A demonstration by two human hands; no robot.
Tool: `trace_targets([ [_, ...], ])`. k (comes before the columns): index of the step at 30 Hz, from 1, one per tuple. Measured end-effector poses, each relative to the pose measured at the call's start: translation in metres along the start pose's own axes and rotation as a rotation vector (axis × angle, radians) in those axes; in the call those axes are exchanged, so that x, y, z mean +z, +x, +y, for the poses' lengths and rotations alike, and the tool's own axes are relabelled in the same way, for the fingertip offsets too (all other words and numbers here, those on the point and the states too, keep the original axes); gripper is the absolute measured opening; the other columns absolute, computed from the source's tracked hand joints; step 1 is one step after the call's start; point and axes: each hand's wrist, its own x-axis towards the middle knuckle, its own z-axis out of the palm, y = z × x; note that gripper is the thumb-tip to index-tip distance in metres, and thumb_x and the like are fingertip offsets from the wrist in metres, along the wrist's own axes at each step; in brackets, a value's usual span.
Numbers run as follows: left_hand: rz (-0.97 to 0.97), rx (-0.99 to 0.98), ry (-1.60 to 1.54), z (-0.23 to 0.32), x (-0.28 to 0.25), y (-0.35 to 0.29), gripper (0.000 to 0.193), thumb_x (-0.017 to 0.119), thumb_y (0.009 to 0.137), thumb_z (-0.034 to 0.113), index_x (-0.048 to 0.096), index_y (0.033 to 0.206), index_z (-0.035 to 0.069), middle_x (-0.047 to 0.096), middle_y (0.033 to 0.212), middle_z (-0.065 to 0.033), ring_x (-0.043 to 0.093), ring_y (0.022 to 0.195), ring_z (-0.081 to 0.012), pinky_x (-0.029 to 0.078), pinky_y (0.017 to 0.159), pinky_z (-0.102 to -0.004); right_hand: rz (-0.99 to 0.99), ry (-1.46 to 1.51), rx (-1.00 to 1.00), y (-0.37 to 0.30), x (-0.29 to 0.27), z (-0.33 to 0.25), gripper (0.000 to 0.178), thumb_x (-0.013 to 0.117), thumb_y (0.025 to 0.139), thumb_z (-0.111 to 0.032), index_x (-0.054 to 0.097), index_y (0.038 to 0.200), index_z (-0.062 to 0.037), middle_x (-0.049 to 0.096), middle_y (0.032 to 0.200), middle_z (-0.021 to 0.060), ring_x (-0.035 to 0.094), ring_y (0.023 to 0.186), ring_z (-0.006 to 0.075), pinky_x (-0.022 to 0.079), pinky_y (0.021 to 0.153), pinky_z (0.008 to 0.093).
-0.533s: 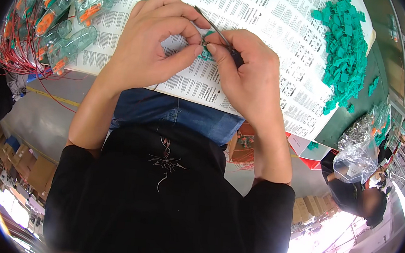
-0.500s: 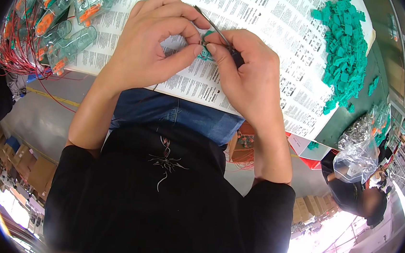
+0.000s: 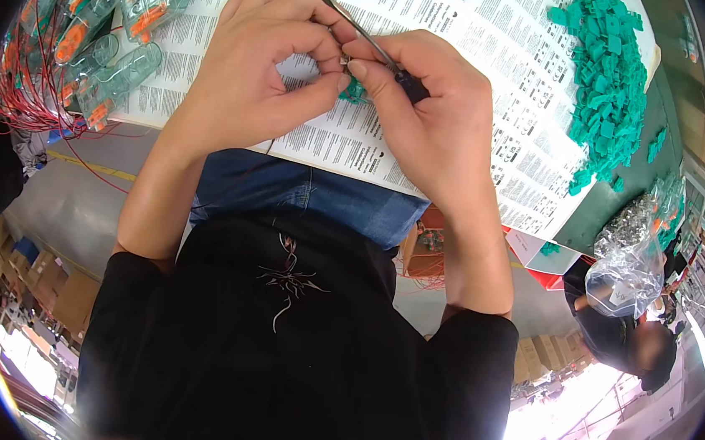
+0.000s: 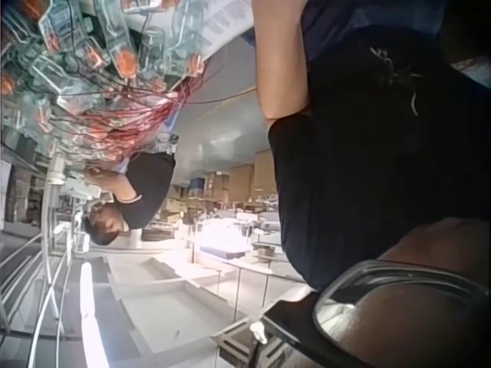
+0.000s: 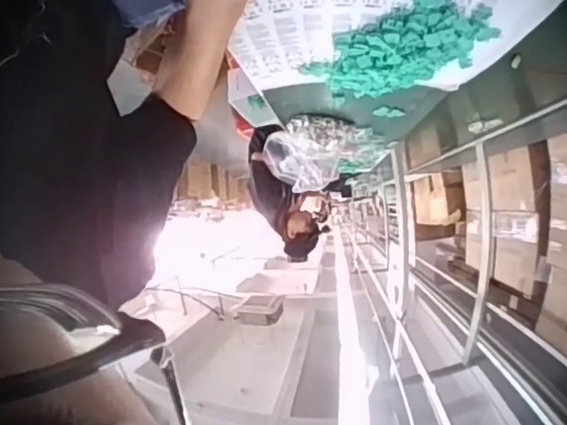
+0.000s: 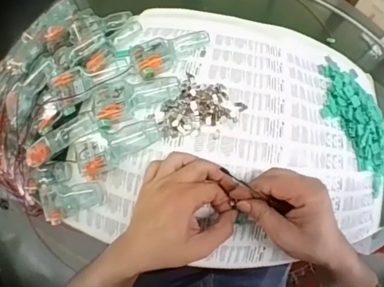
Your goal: Insert small metal pins into green plastic connectors at a factory workbench.
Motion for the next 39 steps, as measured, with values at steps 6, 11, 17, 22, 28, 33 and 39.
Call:
trace_targets([
  [6,0.008,0.007,-0.006,-0.0006,-0.0002,0.0000,0.010,0.077,0.074,0.016,0.068,0.076,0.012,0.070,0.106,0.0045,0.060,0.111,-0.0227,0.037,0.099,-0.0398,0.034,0.063,0.058,-0.0013,0.0020,0.0009,0.014,0.074,0.091,-0.001,0.076,0.105,0.0012,0.074,0.093,0.0065,0.067,0.082,0.0109,0.054,0.074,0.0250],
  [11,0.018,0.017,-0.003,-0.0015,0.0009,-0.0004,0.010,0.076,0.073,0.016,0.067,0.075,0.012,0.070,0.106,0.0048,0.060,0.111,-0.0226,0.038,0.100,-0.0400,0.027,0.072,0.052,-0.0007,0.0026,0.0002,0.014,0.074,0.092,-0.001,0.076,0.105,0.0011,0.074,0.093,0.0062,0.067,0.081,0.0101,0.054,0.074,0.0248],
  [17,0.006,0.008,-0.002,-0.0012,0.0002,-0.0002,0.010,0.077,0.073,0.017,0.067,0.075,0.012,0.070,0.106,0.0052,0.060,0.111,-0.0223,0.038,0.101,-0.0401,0.013,0.067,0.050,-0.0005,0.0025,-0.0018,0.014,0.074,0.092,-0.001,0.076,0.105,0.0014,0.074,0.092,0.0065,0.068,0.081,0.0105,0.055,0.074,0.0250],
  [22,0.008,0.004,-0.011,-0.0014,0.0007,-0.0003,0.010,0.077,0.072,0.016,0.068,0.074,0.013,0.069,0.106,0.0054,0.060,0.111,-0.0222,0.038,0.100,-0.0396,0.002,0.042,0.042,-0.0002,-0.0003,0.0003,0.013,0.074,0.092,-0.002,0.075,0.105,0.0020,0.075,0.092,0.0070,0.068,0.080,0.0108,0.055,0.074,0.0252],
  [28,0.035,0.013,-0.016,-0.0009,0.0008,-0.0011,0.010,0.078,0.071,0.015,0.069,0.075,0.013,0.071,0.106,0.0058,0.060,0.110,-0.0209,0.039,0.099,-0.0381,-0.026,0.003,0.089,0.0012,-0.0022,0.0000,0.013,0.072,0.094,-0.004,0.073,0.106,0.0026,0.075,0.090,0.0066,0.066,0.079,0.0095,0.054,0.073,0.0249],
  [33,0.097,0.016,-0.047,-0.0028,0.0054,-0.0011,0.009,0.078,0.073,0.013,0.070,0.077,0.014,0.073,0.106,0.0056,0.062,0.107,-0.0200,0.041,0.096,-0.0370,-0.050,0.047,0.154,0.0007,-0.0039,-0.0046,0.014,0.071,0.096,-0.005,0.073,0.107,0.0023,0.074,0.088,0.0051,0.064,0.079,0.0074,0.053,0.072,0.0239],
  [39,0.102,0.023,-0.045,-0.0037,0.0043,-0.0007,0.009,0.079,0.076,0.013,0.071,0.080,0.013,0.074,0.107,0.0045,0.063,0.106,-0.0203,0.042,0.095,-0.0372,-0.044,0.096,0.158,-0.0020,-0.0025,-0.0047,0.015,0.071,0.097,-0.006,0.074,0.108,0.0028,0.074,0.090,0.0038,0.063,0.081,0.0065,0.052,0.073,0.0223],
])
